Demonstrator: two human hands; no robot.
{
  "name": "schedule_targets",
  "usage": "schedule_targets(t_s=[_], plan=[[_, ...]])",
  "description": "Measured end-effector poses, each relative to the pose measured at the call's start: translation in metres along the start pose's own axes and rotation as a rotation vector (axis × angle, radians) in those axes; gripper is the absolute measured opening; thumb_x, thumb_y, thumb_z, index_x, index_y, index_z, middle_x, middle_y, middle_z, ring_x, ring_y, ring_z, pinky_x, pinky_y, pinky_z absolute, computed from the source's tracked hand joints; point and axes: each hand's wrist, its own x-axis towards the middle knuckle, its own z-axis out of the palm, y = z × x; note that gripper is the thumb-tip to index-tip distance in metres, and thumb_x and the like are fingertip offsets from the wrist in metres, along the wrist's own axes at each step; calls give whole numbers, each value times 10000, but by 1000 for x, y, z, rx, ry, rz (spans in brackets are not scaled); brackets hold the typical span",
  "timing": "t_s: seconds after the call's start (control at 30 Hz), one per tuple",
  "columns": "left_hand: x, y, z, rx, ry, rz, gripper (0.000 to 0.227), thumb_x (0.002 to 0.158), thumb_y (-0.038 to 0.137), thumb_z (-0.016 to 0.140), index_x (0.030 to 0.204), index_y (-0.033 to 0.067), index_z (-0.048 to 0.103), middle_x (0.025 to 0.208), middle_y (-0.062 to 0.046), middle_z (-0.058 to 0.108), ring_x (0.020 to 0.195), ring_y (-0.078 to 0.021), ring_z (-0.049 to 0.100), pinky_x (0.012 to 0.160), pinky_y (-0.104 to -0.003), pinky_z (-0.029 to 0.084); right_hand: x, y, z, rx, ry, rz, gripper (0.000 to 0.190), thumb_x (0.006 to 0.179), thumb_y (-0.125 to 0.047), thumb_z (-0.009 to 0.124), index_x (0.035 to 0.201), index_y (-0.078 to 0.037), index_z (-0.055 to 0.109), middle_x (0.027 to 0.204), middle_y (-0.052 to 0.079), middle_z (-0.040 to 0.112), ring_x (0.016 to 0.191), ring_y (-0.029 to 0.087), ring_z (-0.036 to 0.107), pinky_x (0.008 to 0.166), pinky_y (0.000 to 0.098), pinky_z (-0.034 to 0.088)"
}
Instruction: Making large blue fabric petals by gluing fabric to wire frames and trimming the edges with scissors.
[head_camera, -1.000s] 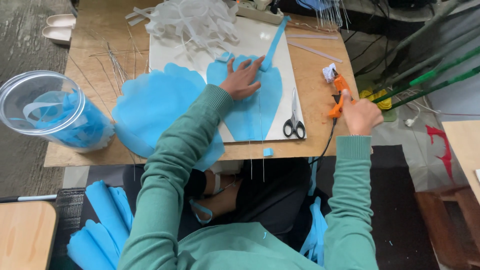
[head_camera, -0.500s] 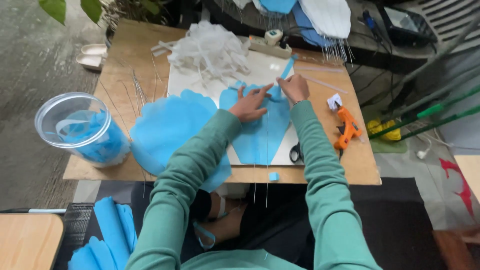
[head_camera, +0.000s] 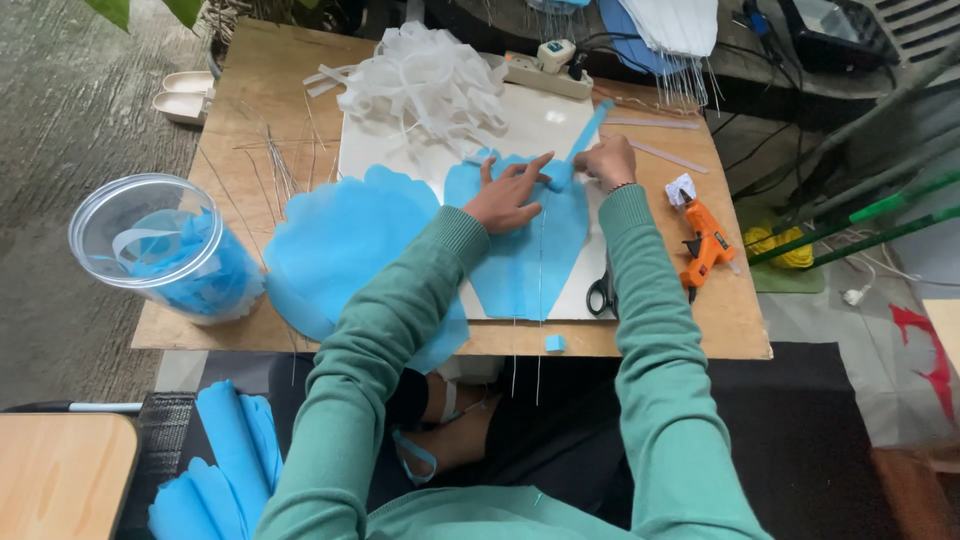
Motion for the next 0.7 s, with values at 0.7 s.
schedule_targets(t_s=[0.7], plan=[[4, -8, 8, -14, 12, 12, 834, 870, 369, 460, 1630, 205, 159, 1392, -10, 638, 1440, -315, 419, 1143, -734, 15, -59, -16, -16, 942, -271, -86, 412, 883, -120, 718, 1241, -201, 530, 809, -80, 587, 830, 133, 712, 851, 351, 642]])
